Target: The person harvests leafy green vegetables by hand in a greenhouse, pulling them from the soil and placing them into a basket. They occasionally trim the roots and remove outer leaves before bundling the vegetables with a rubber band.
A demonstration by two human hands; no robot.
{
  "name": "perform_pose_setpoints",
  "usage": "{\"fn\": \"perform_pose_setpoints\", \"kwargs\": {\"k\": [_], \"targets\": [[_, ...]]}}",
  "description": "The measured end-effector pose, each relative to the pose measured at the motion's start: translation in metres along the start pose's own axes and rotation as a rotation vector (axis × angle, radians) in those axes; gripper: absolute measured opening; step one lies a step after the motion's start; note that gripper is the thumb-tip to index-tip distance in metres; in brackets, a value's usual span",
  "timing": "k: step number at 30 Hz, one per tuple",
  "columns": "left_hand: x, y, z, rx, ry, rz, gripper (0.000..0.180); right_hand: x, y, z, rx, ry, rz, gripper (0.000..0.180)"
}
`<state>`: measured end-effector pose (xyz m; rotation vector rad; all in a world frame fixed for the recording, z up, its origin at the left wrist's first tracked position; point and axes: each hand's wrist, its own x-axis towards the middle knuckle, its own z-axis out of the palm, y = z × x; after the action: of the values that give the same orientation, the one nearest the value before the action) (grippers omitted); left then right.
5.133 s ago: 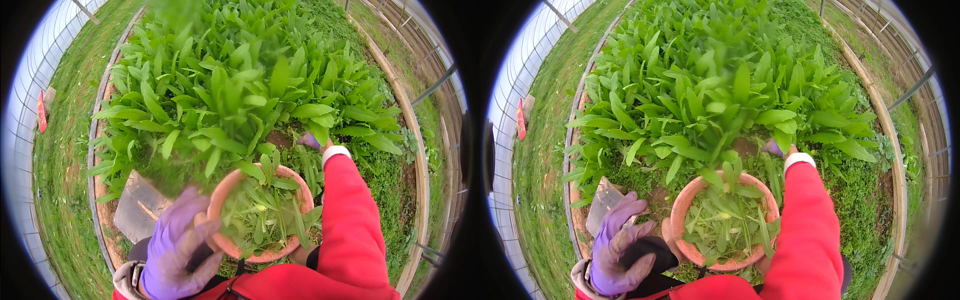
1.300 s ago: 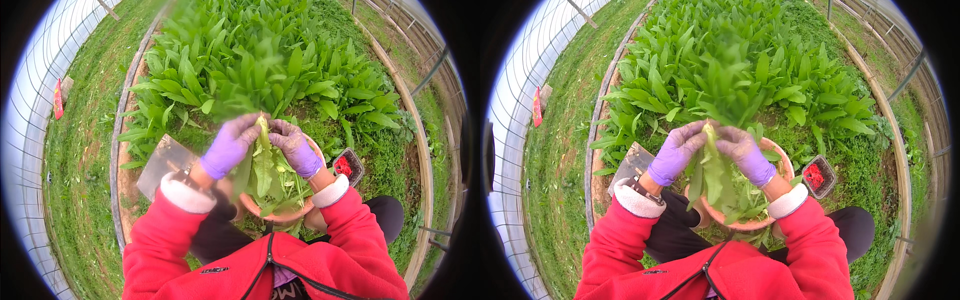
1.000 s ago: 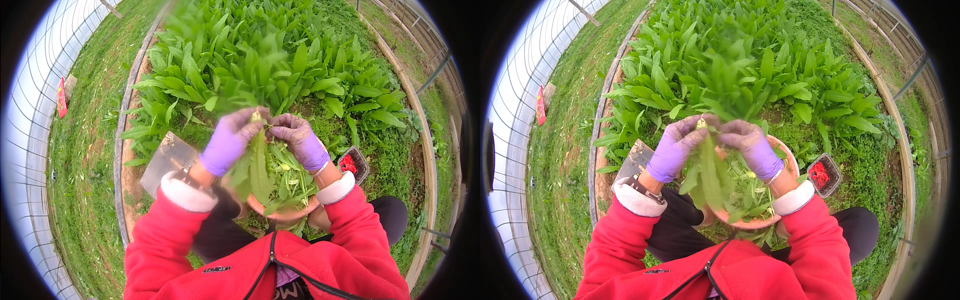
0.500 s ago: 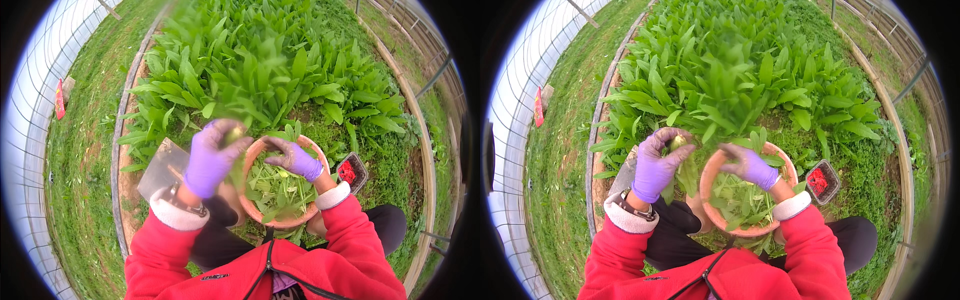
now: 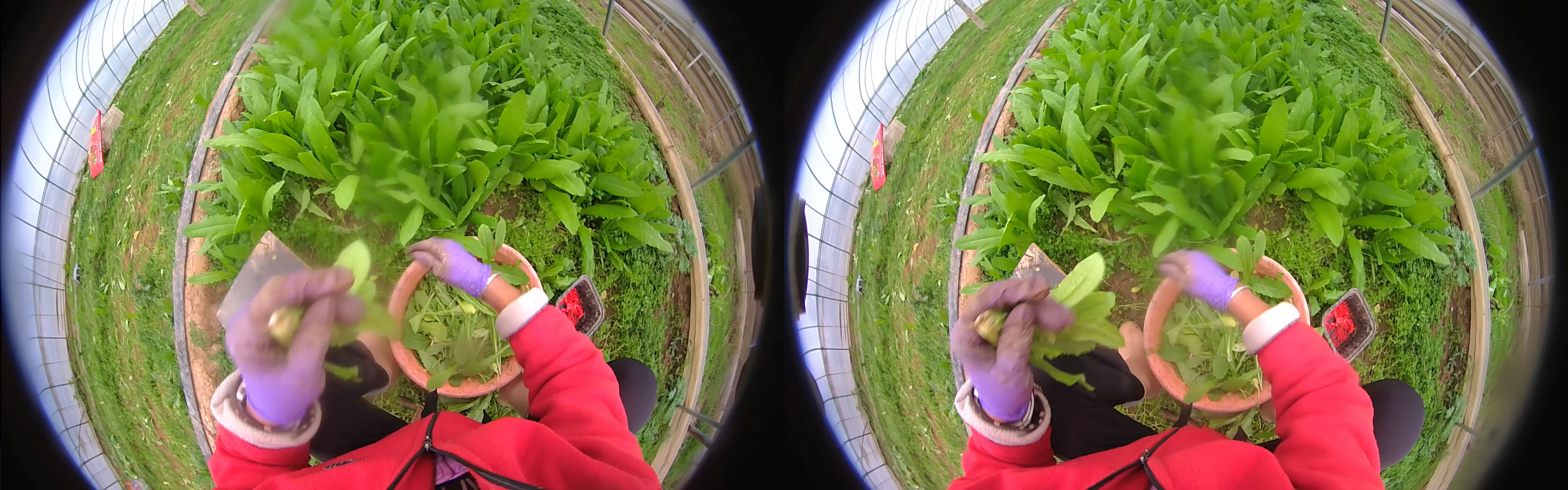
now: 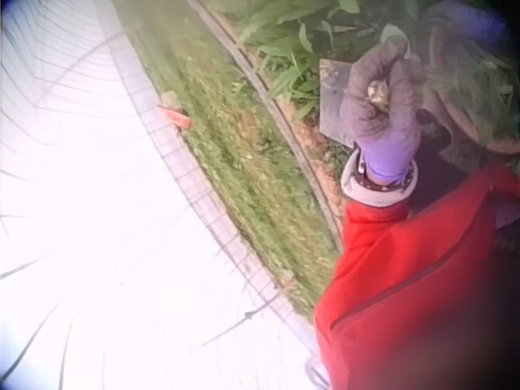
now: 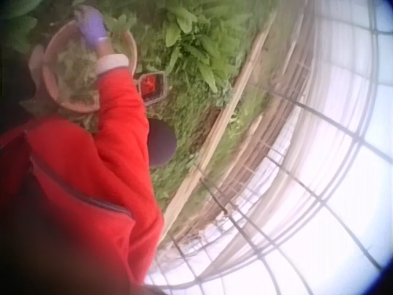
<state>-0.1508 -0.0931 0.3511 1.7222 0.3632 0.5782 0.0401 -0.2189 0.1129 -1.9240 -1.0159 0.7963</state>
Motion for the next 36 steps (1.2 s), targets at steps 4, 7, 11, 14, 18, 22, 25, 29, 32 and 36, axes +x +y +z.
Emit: {"fn": "perform_pose_setpoints", "kwargs": {"k": [4,7,11,14,18,22,25,29,32,36], "targets": [[-0.003,0.002,-0.019,0.071,-0.078,0.228,0.022,0.064,0.099,-0.008,-0.701,-0.291,0.274,0.031],[0.0,-0.009,-0.018,0.169,0.08,0.37,0.004,0.107,0.152,0.005,-0.726,-0.355,0.315,0.028],[0.006,-0.001,-0.029,0.339,-0.054,0.264,0.01,0.138,0.178,0.03,-0.733,-0.299,0.302,0.029],[0.012,0.005,-0.032,0.343,-0.124,0.208,0.018,0.145,0.185,0.03,-0.872,-0.322,0.225,0.03],[0.022,0.011,-0.03,0.345,-0.179,0.152,0.029,0.144,0.22,0.02,-1.233,-0.395,0.068,0.041],[0.024,0.01,-0.026,0.341,-0.191,0.149,0.036,0.155,0.275,0.031,-1.334,-0.448,0.112,0.051],[0.021,-0.004,-0.02,0.379,-0.156,0.213,0.032,0.164,0.302,0.039,-1.206,-0.429,0.274,0.055],[0.024,-0.01,-0.022,0.423,-0.137,0.294,0.031,0.165,0.321,0.035,-1.025,-0.388,0.353,0.055],[0.028,-0.007,-0.02,0.368,-0.159,0.29,0.03,0.159,0.341,0.034,-0.952,-0.368,0.385,0.055],[0.034,-0.005,-0.017,0.279,-0.194,0.29,0.03,0.159,0.369,0.04,-0.86,-0.289,0.435,0.055]]}}
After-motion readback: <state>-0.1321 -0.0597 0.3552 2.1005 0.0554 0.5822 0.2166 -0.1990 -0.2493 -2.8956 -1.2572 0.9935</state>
